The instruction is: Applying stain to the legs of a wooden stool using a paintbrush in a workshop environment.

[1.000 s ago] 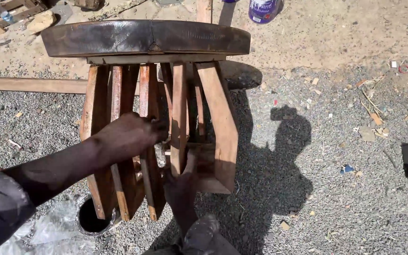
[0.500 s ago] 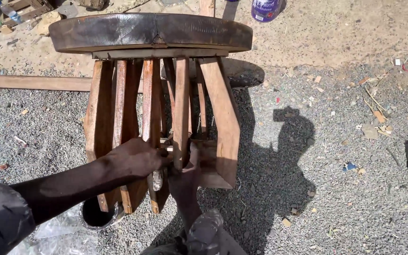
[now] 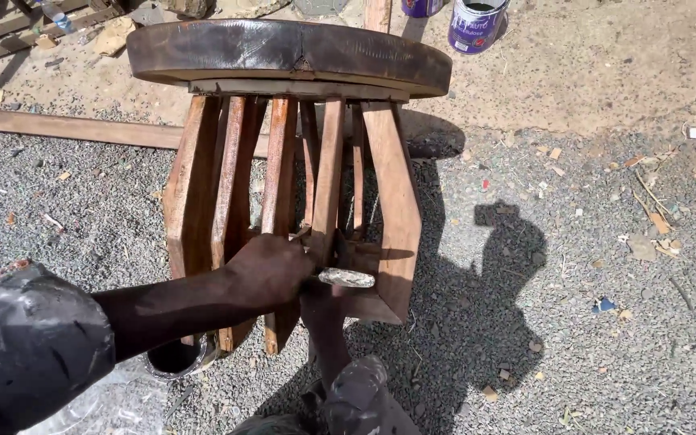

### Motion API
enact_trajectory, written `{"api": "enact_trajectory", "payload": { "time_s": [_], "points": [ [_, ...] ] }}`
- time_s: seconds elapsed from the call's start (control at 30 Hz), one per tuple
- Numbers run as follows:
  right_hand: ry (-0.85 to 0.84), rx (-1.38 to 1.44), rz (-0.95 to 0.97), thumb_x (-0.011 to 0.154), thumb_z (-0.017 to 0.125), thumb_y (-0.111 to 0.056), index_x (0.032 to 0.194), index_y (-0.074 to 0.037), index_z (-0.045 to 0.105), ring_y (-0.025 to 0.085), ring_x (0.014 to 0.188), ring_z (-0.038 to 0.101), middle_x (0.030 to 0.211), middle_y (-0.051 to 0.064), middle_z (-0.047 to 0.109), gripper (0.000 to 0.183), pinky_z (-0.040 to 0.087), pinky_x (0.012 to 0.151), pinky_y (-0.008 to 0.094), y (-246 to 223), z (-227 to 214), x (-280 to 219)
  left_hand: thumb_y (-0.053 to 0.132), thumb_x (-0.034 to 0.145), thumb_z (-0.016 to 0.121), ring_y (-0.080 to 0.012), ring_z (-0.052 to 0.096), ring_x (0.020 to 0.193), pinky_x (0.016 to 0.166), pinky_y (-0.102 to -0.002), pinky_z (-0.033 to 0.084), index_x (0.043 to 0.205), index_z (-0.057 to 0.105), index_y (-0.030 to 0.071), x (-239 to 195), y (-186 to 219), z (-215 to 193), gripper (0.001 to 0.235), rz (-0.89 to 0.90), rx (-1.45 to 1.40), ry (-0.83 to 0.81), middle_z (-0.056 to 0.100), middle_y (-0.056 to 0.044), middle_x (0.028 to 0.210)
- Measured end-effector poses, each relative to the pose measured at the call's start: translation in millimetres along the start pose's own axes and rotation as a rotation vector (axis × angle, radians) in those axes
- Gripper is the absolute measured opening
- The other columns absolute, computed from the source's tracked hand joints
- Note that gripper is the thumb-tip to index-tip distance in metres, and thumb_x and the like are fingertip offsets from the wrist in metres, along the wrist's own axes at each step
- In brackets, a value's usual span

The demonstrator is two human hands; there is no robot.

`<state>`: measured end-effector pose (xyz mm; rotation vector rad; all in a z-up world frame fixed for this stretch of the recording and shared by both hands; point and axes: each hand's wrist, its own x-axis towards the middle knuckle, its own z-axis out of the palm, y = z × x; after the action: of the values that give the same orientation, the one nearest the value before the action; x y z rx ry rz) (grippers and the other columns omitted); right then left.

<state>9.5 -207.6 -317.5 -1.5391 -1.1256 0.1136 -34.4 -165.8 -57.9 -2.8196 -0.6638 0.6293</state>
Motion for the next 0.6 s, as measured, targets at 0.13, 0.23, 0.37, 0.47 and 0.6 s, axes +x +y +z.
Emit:
{"api": "enact_trajectory", "payload": {
  "time_s": [0.13,0.23,0.37,0.47,0.6],
  "points": [
    [-0.011,0.368,0.735,0.068,0.088,-0.025,0.138,-0.012,0.058,0.043,0.12,0.065,0.119,0.022,0.074,0.077,0.055,0.102,0.052,-95,-70,59,0.016,0.078,0.071,-0.0287,0.067,0.05,0.04,-0.037,0.049,0.064,0.068,0.015,29,-29,-31,0.014,-0.13,-0.044,0.198,0.064,-0.007,0.055],
    [0.003,0.323,0.76,0.064,0.083,-0.023,0.144,-0.022,0.056,0.037,0.122,0.065,0.126,0.018,0.071,0.084,0.053,0.107,0.047,-97,-62,53,0.007,0.077,0.07,-0.0281,0.07,0.054,0.045,-0.038,0.053,0.067,0.074,0.015,53,-69,-34,0.012,-0.228,0.132,0.28,0.069,-0.008,0.06],
    [0.11,0.62,0.907,0.063,0.081,-0.003,0.135,-0.023,0.067,0.026,0.104,0.068,0.114,0.011,0.071,0.076,0.054,0.096,0.032,-104,-66,69,0.005,0.082,0.066,-0.0275,0.074,0.061,0.055,-0.042,0.059,0.084,0.079,0.013,33,-65,-33,0.015,-0.14,0.265,0.271,0.076,-0.013,0.077],
    [-0.048,0.298,0.784,0.063,0.087,-0.022,0.141,-0.019,0.059,0.04,0.118,0.067,0.123,0.019,0.072,0.083,0.057,0.1,0.05,-79,-44,64,0.004,0.084,0.063,-0.0287,0.074,0.066,0.061,-0.044,0.059,0.097,0.074,0.01,1,-31,-3,0.018,-0.106,0.239,0.233,0.072,-0.018,0.091],
    [-0.262,0.374,0.733,0.084,0.076,-0.044,0.154,-0.043,0.035,0.029,0.137,0.053,0.151,0.002,0.054,0.081,0.042,0.119,0.044,-65,-71,52,0.001,0.089,0.056,-0.0314,0.076,0.075,0.075,-0.049,0.06,0.125,0.064,0.004,-44,24,47,0.037,-0.027,0.136,0.082,0.063,-0.03,0.124]
  ]
}}
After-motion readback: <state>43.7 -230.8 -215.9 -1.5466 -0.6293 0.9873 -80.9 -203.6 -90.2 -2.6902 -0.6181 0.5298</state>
